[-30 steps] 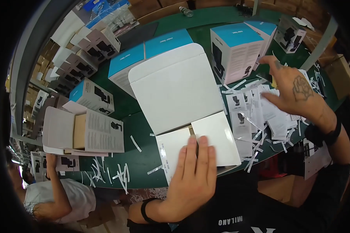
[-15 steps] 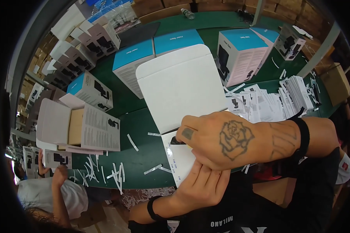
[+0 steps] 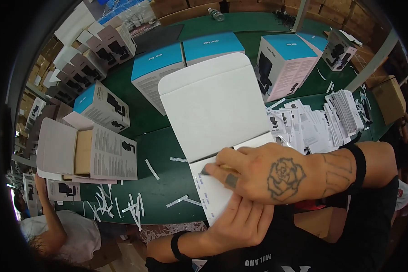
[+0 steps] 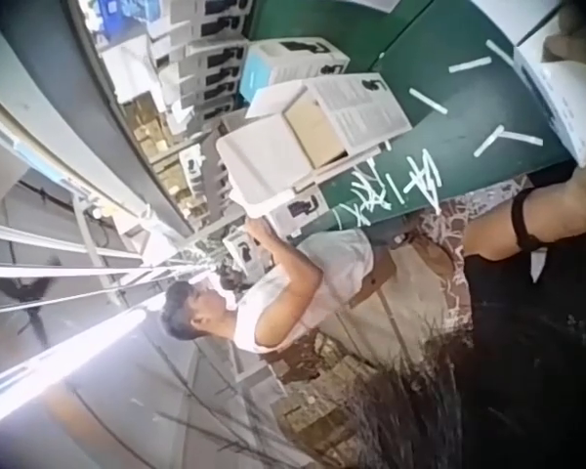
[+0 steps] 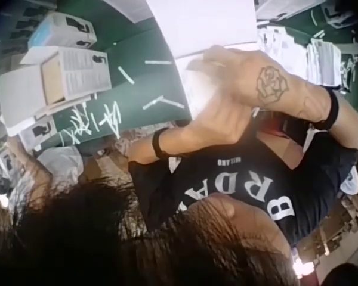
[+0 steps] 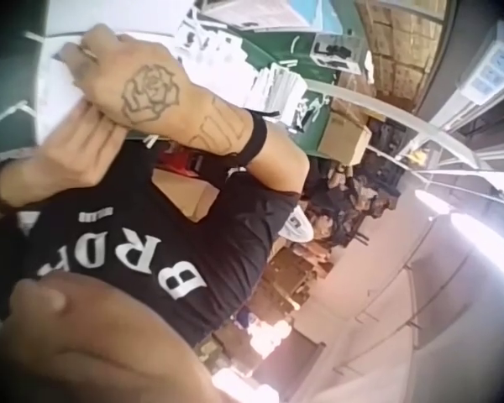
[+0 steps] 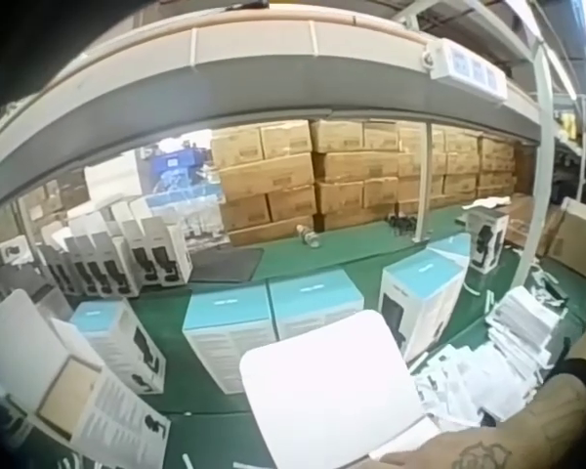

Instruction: The person packages microphones by placing a manual into a box, cutting a label with a utility knife, and applying it to the box. They then slide a blue sleeve over the box and place the completed package on a stack.

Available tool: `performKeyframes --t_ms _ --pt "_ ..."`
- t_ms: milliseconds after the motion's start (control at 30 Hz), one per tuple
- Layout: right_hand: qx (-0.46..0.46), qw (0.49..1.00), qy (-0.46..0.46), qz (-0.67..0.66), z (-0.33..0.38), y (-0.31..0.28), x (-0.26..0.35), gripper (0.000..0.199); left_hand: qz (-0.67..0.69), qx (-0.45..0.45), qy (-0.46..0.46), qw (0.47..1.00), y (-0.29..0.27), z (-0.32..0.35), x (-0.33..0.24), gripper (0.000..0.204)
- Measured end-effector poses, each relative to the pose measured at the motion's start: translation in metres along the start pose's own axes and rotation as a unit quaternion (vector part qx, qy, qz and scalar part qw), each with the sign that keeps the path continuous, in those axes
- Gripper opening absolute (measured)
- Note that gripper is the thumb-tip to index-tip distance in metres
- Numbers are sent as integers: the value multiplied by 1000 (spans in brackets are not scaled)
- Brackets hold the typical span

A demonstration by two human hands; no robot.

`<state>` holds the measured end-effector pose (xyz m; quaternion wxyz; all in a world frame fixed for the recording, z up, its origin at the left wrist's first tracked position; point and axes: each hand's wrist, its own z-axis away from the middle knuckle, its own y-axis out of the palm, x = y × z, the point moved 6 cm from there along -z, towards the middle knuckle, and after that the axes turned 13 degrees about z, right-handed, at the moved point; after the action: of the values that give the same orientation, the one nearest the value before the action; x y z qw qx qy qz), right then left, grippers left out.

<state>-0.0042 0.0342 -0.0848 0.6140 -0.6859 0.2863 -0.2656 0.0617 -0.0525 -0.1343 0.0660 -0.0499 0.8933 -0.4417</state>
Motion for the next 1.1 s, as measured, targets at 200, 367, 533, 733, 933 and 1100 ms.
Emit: performKeyframes --t_ms 200,367,533,733,933,1100 --pt "8 1000 13 2 -8 -4 2 47 13 5 8 1000 6 3 -1 31" --pt "5 998 50 28 -1 -2 -7 48 6 2 12 1000 1 1 6 22" --pt "-22 997 62 29 4 -6 -17 47 4 -9 2 1000 -1 -1 9 24" --pt "-25 997 76 2 10 2 -22 46 -2 -4 3 1000 5 -2 9 26" --pt "-38 997 72 10 8 -1 -25 41 0 1 4 1000 6 -6 6 27" --pt "-77 997 10 10 -1 5 -12 40 17 5 10 1000 7 -6 6 27"
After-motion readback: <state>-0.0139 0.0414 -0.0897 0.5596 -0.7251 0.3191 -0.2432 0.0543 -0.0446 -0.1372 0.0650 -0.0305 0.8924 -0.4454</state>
